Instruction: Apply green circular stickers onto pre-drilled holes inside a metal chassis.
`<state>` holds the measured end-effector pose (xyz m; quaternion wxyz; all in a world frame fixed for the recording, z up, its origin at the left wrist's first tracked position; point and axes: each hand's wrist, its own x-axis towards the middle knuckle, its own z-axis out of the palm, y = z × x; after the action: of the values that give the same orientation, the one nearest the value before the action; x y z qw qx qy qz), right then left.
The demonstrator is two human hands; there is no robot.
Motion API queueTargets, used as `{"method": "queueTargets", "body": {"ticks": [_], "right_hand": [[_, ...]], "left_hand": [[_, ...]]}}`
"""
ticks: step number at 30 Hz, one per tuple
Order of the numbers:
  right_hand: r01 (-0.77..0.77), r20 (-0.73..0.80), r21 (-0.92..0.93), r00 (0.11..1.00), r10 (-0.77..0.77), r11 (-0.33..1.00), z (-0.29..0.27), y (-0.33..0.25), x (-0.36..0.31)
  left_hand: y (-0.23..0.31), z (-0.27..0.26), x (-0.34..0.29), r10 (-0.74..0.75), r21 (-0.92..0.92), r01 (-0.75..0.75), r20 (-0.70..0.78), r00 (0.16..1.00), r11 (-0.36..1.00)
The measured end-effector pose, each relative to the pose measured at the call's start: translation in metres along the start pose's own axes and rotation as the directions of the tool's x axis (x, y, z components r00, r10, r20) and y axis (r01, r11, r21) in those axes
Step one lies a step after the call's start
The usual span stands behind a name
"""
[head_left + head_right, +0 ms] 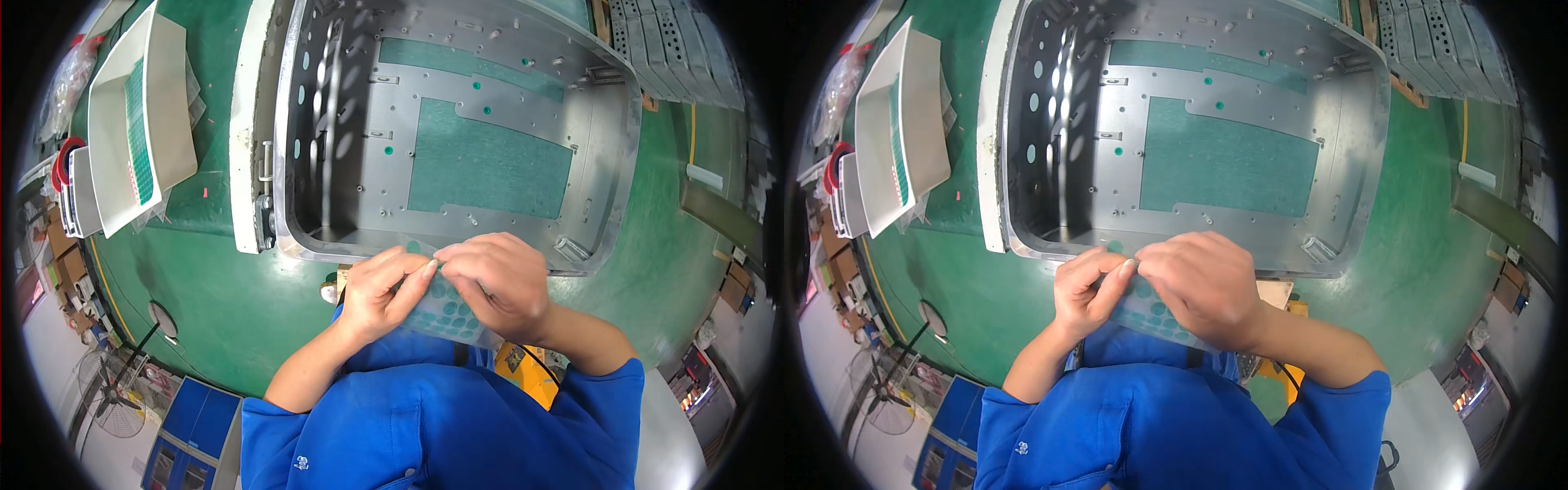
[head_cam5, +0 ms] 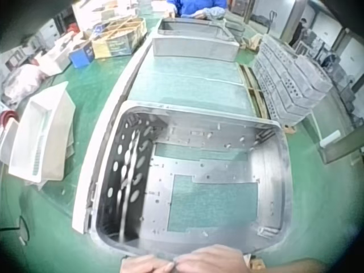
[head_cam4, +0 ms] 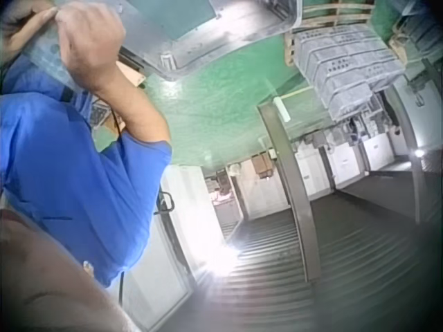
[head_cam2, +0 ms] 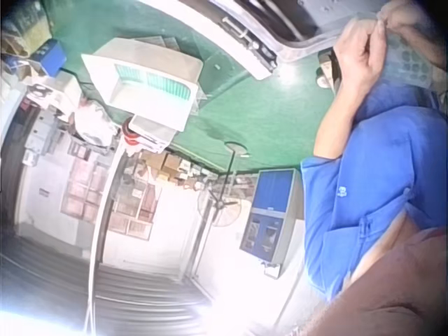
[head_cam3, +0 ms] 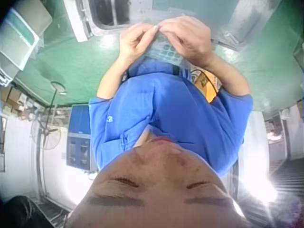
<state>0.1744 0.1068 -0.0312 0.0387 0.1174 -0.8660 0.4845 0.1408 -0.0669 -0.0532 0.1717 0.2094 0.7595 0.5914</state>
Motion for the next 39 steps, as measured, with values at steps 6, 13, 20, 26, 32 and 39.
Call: {"method": "queueTargets", "body": {"ticks": [6,13,20,26,32,39], "right_hand": [[-0.293,0.14,0.263,0.954,0.264,0.919,-0.011,0.009,0.01],[-0.598,0.545,-0.061,0.651,0.529,0.799,-0.009,0.122,-0.007],[-0.333,0.53,-0.224,0.747,0.401,0.916,0.01,0.148,-0.029],[-0.287,0.543,-0.277,0.741,0.396,0.917,0.009,0.145,-0.028],[-0.211,0.494,-0.305,0.798,0.344,0.929,0.013,0.148,-0.034],[-0.178,0.482,-0.318,0.816,0.32,0.931,0.014,0.148,-0.036]], "left_hand": [[0.0,0.001,-0.007,-0.048,-0.027,0.048,0.0,0.999,0.998],[-0.001,0.001,-0.042,-0.021,-0.062,0.029,0.117,0.993,0.998],[-0.009,0.0,-0.053,-0.077,-0.022,0.08,0.143,0.987,0.997],[-0.008,0.006,-0.055,-0.062,-0.042,0.069,0.14,0.988,0.997],[-0.005,0.01,-0.057,-0.096,-0.014,0.1,0.163,0.982,0.995],[-0.005,0.011,-0.059,-0.085,-0.009,0.087,0.154,0.984,0.996]]}}
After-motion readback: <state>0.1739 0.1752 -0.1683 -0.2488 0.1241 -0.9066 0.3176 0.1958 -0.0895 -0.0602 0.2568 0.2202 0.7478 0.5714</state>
